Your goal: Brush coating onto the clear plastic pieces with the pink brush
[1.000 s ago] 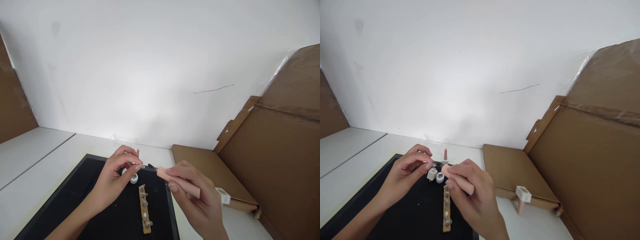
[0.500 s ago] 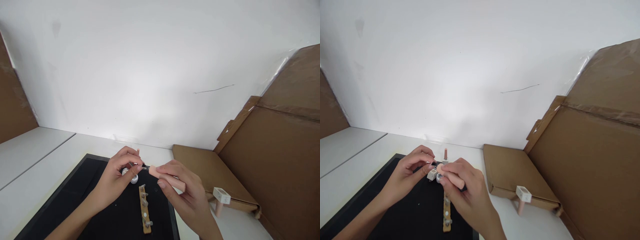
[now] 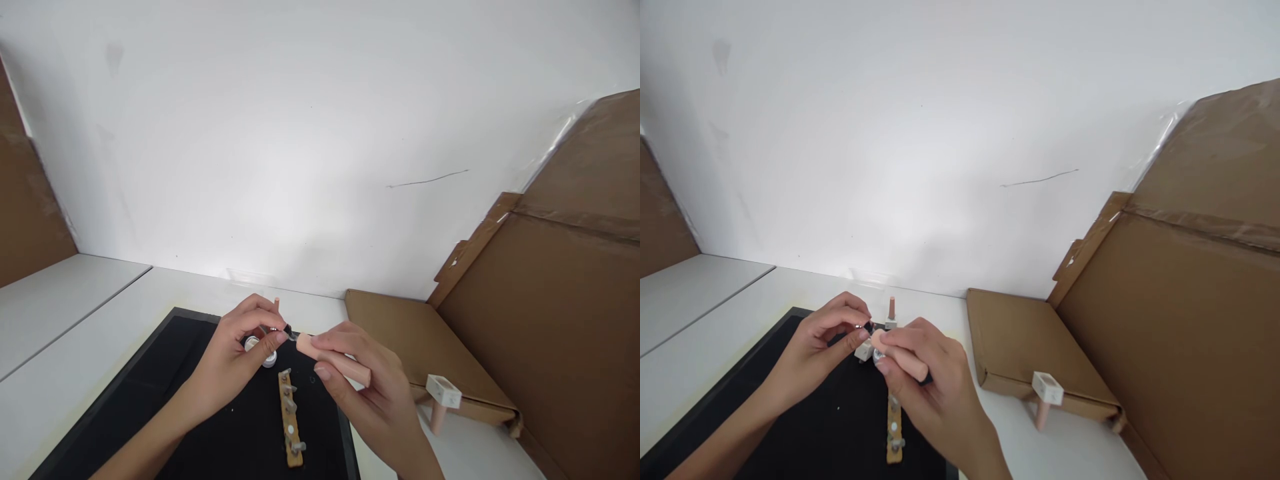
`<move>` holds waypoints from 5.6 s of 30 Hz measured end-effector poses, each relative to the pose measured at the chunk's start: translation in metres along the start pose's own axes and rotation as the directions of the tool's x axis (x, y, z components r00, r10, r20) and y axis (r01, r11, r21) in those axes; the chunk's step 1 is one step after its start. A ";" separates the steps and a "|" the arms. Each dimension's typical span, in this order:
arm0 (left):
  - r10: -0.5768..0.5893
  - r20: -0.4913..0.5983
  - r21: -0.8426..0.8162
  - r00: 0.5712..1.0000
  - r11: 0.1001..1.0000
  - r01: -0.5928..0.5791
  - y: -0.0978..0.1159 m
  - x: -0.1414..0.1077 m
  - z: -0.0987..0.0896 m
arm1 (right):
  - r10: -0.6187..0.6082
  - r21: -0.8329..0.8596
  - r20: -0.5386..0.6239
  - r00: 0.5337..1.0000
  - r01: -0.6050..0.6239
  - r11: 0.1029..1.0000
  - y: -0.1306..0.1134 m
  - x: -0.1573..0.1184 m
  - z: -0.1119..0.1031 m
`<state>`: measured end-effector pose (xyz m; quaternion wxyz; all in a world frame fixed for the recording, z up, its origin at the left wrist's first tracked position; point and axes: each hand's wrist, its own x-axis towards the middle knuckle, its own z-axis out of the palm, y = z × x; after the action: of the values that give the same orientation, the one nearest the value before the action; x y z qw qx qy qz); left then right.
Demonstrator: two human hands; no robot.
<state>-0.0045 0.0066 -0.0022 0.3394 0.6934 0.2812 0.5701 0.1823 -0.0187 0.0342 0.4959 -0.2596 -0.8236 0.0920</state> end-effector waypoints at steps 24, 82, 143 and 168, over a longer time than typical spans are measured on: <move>-0.046 0.019 -0.034 0.999 0.998 0.047 0.003 -0.002 0.000 | 0.004 -0.027 -0.005 1.000 -0.004 1.000 -0.002 0.000 -0.001; -0.209 0.060 0.026 0.976 0.978 0.208 0.006 -0.004 -0.005 | -0.003 -0.095 -0.128 0.992 -0.009 0.995 0.001 -0.002 -0.003; 0.097 0.152 0.194 0.984 0.973 -0.126 0.000 -0.004 -0.001 | -0.038 0.039 0.004 0.999 0.038 0.999 -0.006 -0.002 -0.013; 0.150 0.189 0.220 0.971 0.957 -0.191 0.005 -0.002 0.001 | -0.067 -0.005 0.006 0.998 0.067 0.998 -0.007 0.002 -0.015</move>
<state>-0.0043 0.0020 0.0009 0.2268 0.7966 0.2560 0.4985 0.1921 -0.0247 0.0459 0.4957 -0.2328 -0.8334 0.0740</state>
